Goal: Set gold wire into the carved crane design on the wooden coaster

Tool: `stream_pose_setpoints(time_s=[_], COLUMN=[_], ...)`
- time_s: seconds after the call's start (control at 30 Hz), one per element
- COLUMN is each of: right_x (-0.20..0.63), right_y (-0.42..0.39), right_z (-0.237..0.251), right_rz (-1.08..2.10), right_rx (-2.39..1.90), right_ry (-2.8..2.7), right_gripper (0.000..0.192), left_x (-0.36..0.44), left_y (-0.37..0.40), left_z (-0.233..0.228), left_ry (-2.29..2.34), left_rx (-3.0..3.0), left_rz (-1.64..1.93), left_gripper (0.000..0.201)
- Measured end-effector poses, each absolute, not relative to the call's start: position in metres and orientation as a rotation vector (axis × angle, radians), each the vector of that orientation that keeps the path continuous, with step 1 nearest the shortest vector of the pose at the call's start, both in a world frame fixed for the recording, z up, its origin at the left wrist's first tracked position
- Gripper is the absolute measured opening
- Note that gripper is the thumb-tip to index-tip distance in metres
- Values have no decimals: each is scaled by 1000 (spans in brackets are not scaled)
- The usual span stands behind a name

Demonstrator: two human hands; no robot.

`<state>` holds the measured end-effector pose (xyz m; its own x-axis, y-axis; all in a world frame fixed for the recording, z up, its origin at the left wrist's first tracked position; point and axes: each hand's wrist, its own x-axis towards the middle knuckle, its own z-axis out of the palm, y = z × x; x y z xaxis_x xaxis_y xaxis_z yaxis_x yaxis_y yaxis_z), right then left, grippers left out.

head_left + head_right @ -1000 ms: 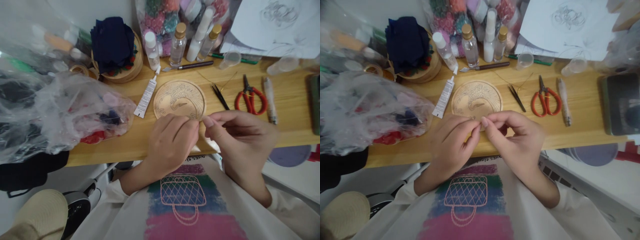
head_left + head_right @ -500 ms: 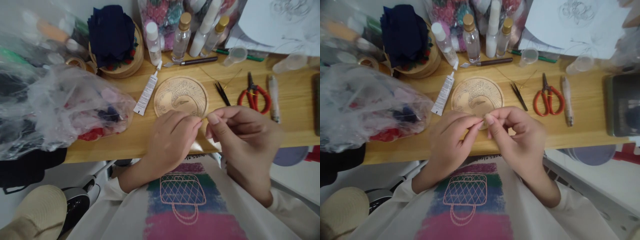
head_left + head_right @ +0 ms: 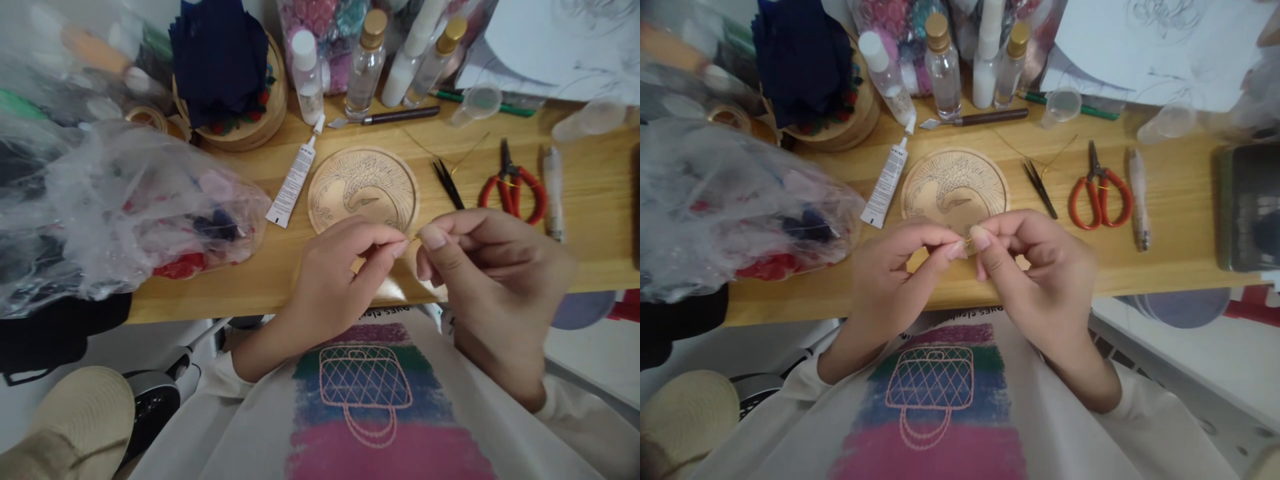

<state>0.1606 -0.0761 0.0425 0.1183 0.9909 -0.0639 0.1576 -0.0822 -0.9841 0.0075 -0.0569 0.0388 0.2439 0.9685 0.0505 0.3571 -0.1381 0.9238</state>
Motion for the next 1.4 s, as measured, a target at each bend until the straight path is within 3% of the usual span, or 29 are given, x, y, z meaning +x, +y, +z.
stream_pose_setpoints(time_s=[0.73, 1.07, 1.4], right_x=[164, 152, 170], right_y=[-75, -79, -69], right_z=[39, 38, 32], right_rz=[1155, 915, 1123], right_rx=[-1466, -1608, -1511], right_ry=[-1269, -1309, -1187], right_gripper=[12, 13, 12], left_x=[5, 7, -4], left_y=[-51, -52, -37], left_z=[36, 35, 34], left_ry=[1060, 1175, 1041], left_rx=[1173, 1284, 1203], left_rz=[821, 814, 632], left_gripper=[14, 13, 14])
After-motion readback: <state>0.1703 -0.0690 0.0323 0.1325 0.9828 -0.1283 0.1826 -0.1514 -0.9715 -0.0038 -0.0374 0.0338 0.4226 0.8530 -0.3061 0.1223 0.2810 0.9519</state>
